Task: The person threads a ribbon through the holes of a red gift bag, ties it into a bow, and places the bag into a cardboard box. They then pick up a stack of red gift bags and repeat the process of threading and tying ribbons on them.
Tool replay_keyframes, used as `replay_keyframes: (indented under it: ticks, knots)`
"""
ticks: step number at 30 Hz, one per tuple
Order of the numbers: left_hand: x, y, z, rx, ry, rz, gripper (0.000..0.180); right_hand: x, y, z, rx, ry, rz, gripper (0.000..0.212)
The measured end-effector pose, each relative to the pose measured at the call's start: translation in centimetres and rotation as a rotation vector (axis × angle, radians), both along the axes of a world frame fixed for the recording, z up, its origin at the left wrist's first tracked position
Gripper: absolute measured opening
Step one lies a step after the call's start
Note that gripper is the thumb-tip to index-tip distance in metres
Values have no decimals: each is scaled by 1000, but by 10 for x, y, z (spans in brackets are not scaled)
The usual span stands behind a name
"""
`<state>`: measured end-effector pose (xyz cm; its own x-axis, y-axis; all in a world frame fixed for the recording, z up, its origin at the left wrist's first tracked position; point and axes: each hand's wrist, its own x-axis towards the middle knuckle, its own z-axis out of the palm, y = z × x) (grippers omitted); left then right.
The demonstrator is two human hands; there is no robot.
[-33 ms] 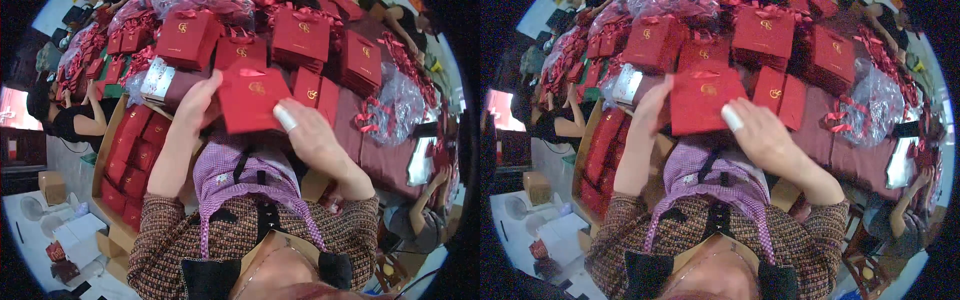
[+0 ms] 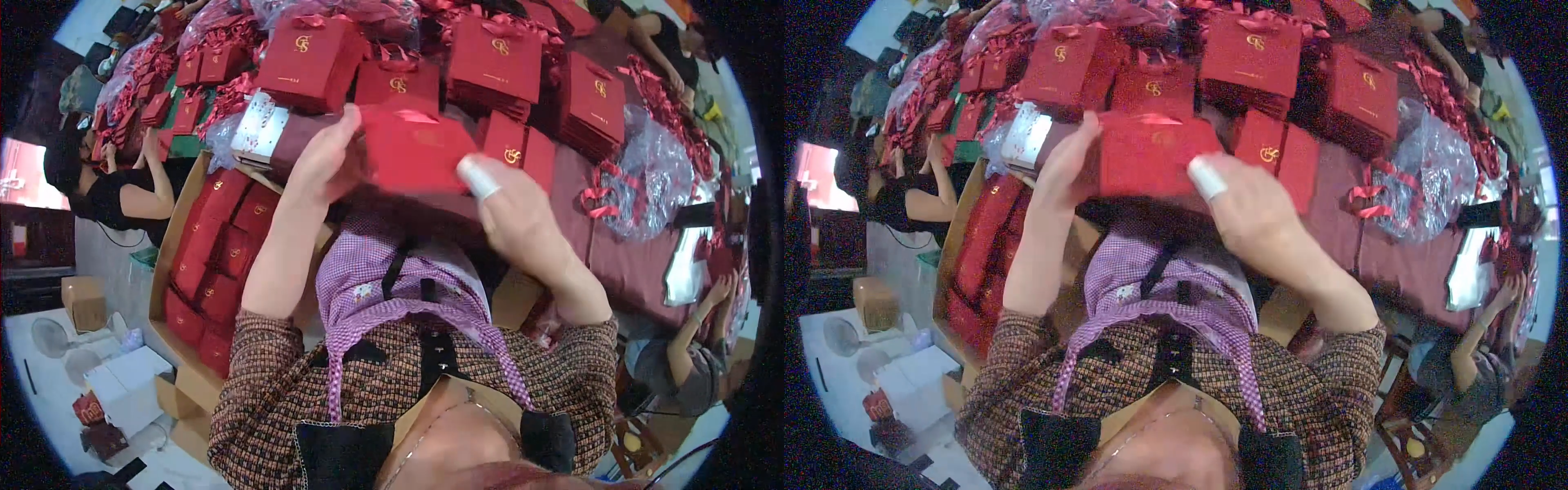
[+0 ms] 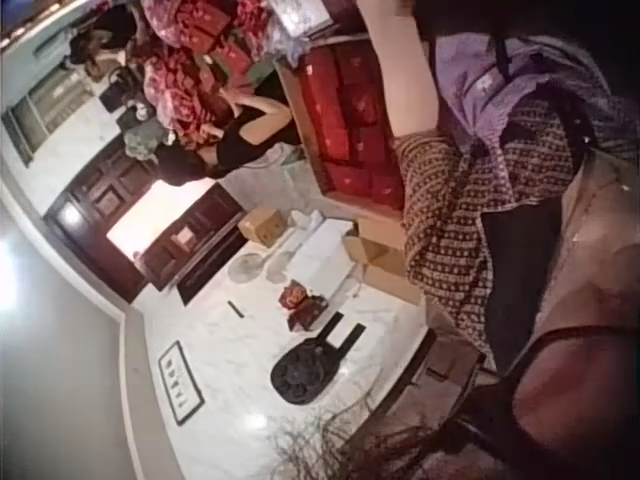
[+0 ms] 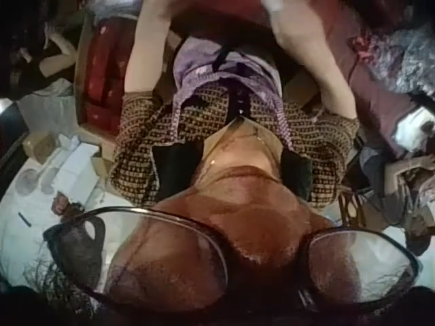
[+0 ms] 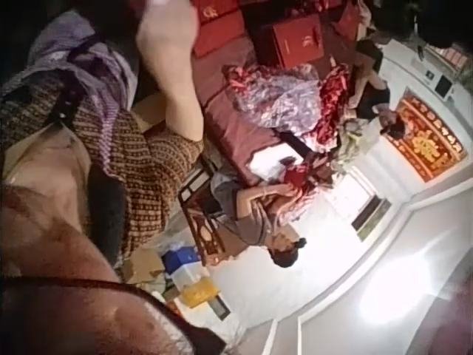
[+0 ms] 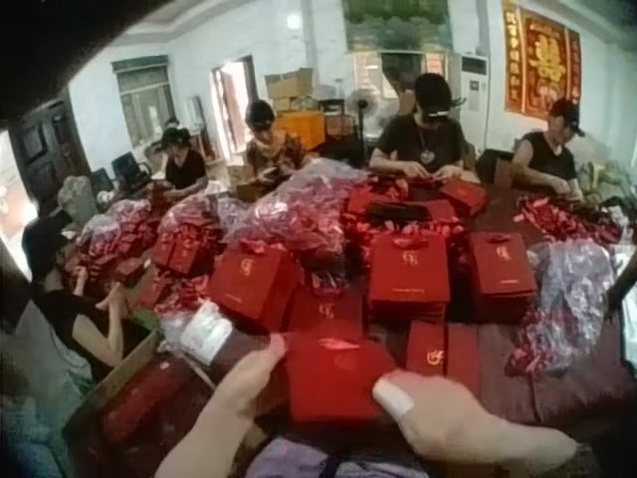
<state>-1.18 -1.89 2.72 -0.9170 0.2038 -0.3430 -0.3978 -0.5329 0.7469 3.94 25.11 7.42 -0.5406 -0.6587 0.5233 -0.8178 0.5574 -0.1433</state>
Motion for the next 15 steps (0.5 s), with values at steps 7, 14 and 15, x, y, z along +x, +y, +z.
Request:
replay_keyframes:
  ticks: [7, 14, 15]
  knots:
    - [-46, -9, -53, -1645, 892, 286, 41, -35, 18, 11, -656, -554, -522, 29]
    - [-43, 18, -71, -1998, 757, -173, 53, -37, 31, 38, -1073, -547, -327, 27]
    - [-36, 19, -70, -1993, 791, -160, 53, -36, 31, 43, -1158, -563, -254, 27]
